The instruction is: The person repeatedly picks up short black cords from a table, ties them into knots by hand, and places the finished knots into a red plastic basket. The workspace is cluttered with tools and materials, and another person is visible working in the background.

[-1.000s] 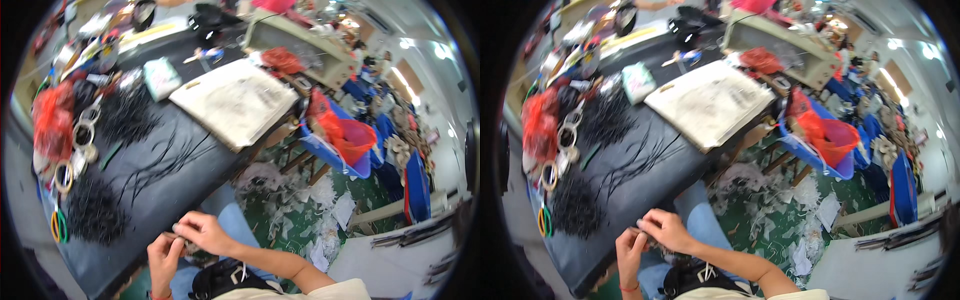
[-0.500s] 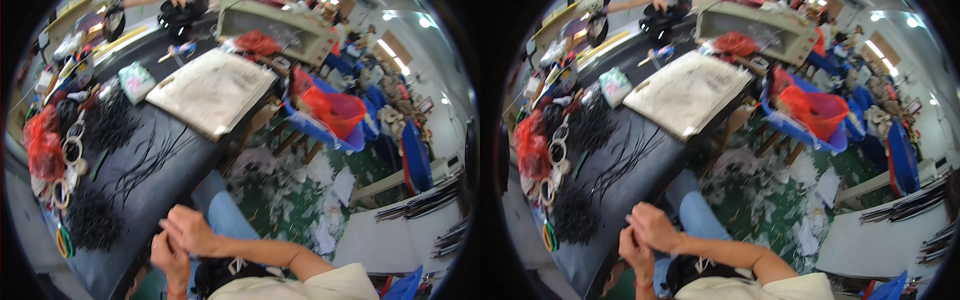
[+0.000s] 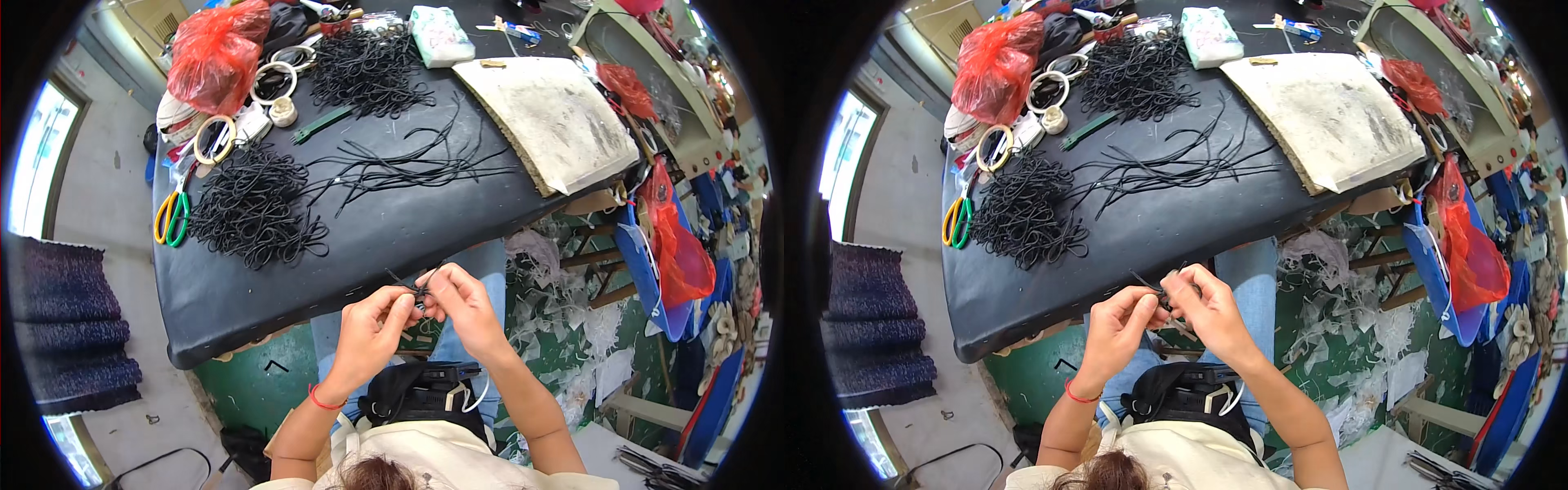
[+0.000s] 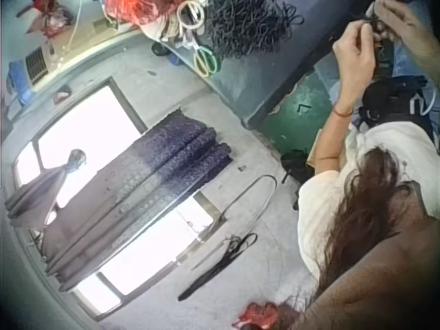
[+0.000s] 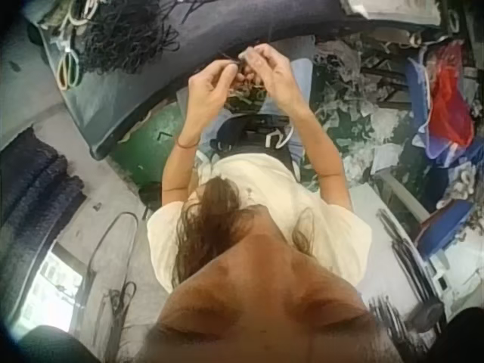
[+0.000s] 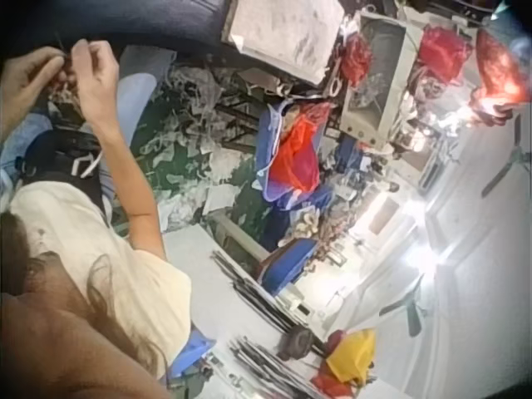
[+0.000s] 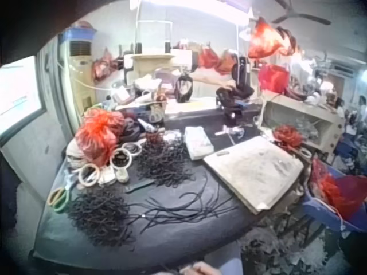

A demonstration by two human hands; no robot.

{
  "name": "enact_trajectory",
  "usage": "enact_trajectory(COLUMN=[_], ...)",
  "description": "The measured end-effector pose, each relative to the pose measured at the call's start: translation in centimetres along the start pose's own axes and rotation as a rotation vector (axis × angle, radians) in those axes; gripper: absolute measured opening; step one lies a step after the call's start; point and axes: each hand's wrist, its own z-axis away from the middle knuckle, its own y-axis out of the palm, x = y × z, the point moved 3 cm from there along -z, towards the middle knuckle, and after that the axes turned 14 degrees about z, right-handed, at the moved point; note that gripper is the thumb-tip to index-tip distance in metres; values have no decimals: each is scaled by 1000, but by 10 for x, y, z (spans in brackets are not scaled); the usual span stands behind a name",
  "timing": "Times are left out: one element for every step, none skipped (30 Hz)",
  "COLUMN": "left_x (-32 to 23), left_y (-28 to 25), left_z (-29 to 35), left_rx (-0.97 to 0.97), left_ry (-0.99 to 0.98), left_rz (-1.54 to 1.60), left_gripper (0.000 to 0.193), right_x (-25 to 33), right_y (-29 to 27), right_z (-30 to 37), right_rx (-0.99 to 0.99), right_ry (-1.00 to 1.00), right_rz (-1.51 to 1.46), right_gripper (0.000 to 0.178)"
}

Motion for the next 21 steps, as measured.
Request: enact_trajectory(left_x=[-1,-2,-4,-7,-10,-9,-9,-8,-8,-8,-9,-7,-5,-5,-5,-5,-6,-6,-7,-7,-5], left_y=[1,2,2,4,6,7,8,10,11,13,14,16,17,17,16,15,13,10,5,-1,-8], left_z=[0,0,1,1,2,2,3,3,4,4,4,4,4,4,3,3,2,1,-2,-4,-4], left_rx=[0,-10,-18,-23,-27,-44,-63,-82,-106,-129,-152,-168,-186,-203,-193,-183,-173,-144,-113,-83,-31], left_ry=[50,85,118,154,170,185,198,212,226,246,265,268,273,278,257,234,211,128,42,-42,-85], left_rz=[-45,-99,-155,-209,-216,-226,-237,-248,-258,-271,-284,-280,-278,-275,-293,-312,-330,-241,-151,-61,16], left_gripper=[14,14,13,12,10,10,10,9,9,9,8,8,8,8,8,9,10,12,14,16,20], right_x=[2,6,11,11,10,9,9,8,7,6,6,6,7,9,10,9,8,7,4,2,-3], right_y=[4,8,11,11,10,10,11,12,13,14,14,15,15,15,15,15,15,13,8,3,-3], right_z=[2,4,6,7,7,7,7,7,8,7,7,7,6,7,7,7,5,3,1,1,2], right_rx=[-15,-32,-44,-58,-72,-85,-94,-103,-112,-124,-137,-150,-154,-159,-164,-138,-113,-89,-83,-53,-48], right_ry=[-52,-106,-103,-122,-141,-160,-160,-161,-161,-167,-174,-181,-162,-143,-124,-110,-95,-80,-68,27,41], right_rz=[57,113,137,185,233,281,281,281,282,282,282,283,271,260,248,189,130,71,105,-3,-21], right_gripper=[12,12,12,12,11,11,11,11,11,11,11,11,11,12,12,12,12,12,13,15,16])
